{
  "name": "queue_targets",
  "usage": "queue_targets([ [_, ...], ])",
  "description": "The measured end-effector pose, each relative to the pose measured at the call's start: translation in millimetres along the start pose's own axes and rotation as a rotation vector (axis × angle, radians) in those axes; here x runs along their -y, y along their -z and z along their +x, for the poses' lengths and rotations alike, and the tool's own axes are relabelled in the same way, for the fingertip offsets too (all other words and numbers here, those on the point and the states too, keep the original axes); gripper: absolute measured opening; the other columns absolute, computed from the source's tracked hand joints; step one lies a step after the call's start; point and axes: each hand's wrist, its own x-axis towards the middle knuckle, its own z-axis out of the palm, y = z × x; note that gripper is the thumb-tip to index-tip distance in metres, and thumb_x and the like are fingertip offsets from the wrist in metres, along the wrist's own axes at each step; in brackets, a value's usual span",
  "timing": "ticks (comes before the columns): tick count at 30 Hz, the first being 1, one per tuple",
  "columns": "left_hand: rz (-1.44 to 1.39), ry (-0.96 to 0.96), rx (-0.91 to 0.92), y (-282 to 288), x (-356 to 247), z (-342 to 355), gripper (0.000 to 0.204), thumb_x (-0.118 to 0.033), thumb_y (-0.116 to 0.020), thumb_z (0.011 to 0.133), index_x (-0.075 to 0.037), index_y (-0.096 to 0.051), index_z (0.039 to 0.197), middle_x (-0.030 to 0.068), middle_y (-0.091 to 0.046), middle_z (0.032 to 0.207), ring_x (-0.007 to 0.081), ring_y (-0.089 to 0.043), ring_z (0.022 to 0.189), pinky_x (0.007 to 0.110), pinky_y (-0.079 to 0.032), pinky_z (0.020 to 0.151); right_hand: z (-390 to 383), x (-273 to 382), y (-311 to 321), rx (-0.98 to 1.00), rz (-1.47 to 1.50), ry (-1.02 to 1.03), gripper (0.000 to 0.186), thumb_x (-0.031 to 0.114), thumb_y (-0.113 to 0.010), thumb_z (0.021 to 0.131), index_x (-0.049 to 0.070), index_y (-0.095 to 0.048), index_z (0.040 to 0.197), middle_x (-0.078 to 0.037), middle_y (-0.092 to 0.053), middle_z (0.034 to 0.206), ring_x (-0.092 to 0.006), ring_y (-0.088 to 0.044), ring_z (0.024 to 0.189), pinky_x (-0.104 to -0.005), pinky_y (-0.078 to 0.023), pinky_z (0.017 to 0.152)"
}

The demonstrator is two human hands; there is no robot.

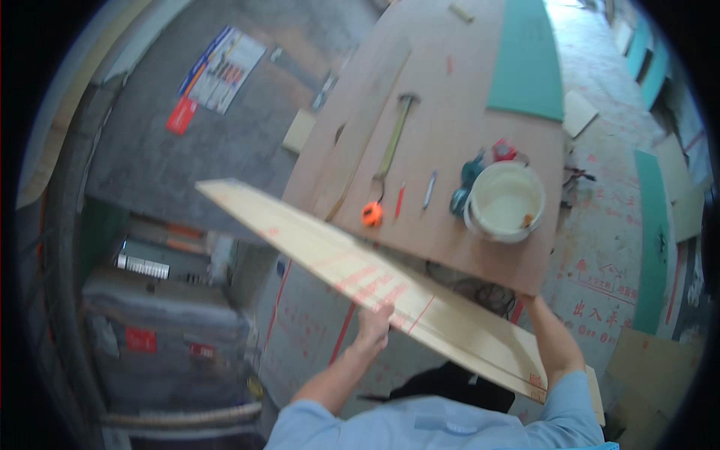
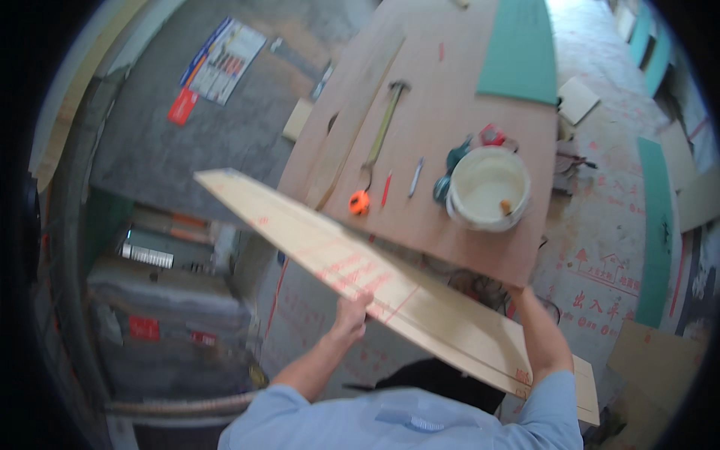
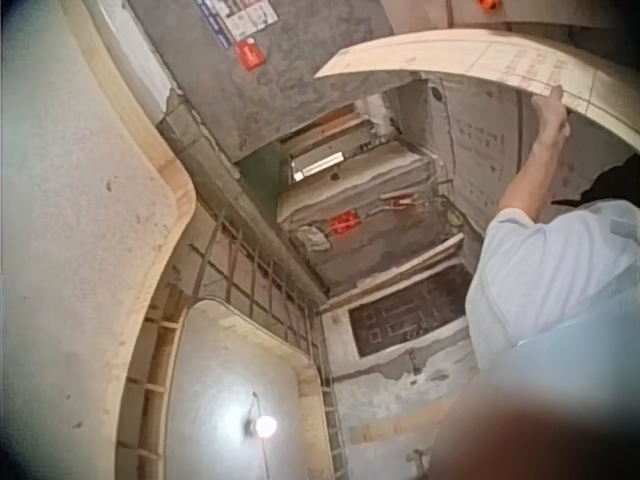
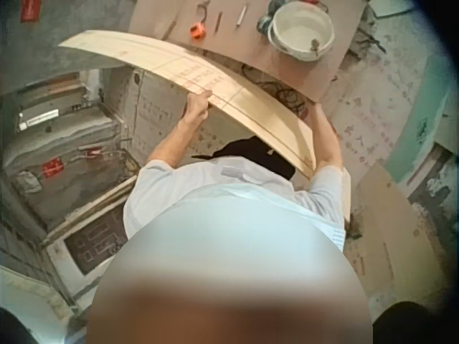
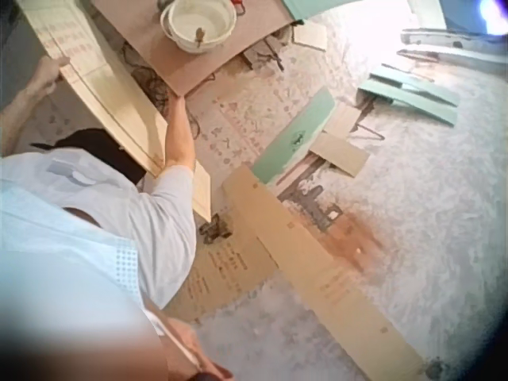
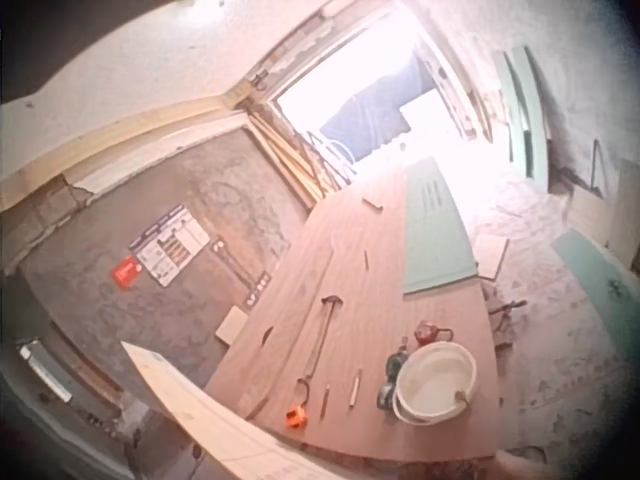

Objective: Measure, hammer nails into, and handle plywood boards for interior renovation.

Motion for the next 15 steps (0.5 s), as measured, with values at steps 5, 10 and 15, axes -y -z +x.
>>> queue_targets([
  [5, 0.001, -0.087, 0.009, 5, 19, 4, 0.038, 0.006, -0.057, 0.093, 0.007, -0.052, 0.131, 0.0151, -0.062, 0.122, 0.0265, -0.065, 0.106, 0.041, -0.058, 0.088, 60, 8, -10, -0.38, -0.079, -0.079, 0.042, 0.032, -0.052, 0.097, 0.008, -0.059, 0.131, -0.018, -0.055, 0.138, -0.041, -0.051, 0.125, -0.0544, -0.042, 0.103],
  [10, 0.18, 0.066, -0.038, 3, -2, -8, 0.028, -0.002, -0.064, 0.091, 0.006, -0.062, 0.117, 0.0149, -0.069, 0.1, 0.0251, -0.069, 0.077, 0.039, -0.056, 0.056, 96, 13, 13, -0.358, 0.08, -0.221, 0.042, 0.034, -0.053, 0.098, 0.008, -0.06, 0.13, -0.017, -0.057, 0.135, -0.0393, -0.053, 0.123, -0.0524, -0.042, 0.102],
  [15, 0.289, 0.155, -0.057, -10, -29, -31, 0.024, -0.011, -0.064, 0.094, 0.002, -0.064, 0.113, 0.0103, -0.069, 0.086, 0.017, -0.057, 0.05, 0.031, -0.02, 0.032, 75, 11, 18, -0.22, 0.278, -0.326, 0.042, 0.036, -0.053, 0.098, 0.008, -0.062, 0.129, -0.017, -0.059, 0.132, -0.0376, -0.055, 0.121, -0.0504, -0.043, 0.101],
])
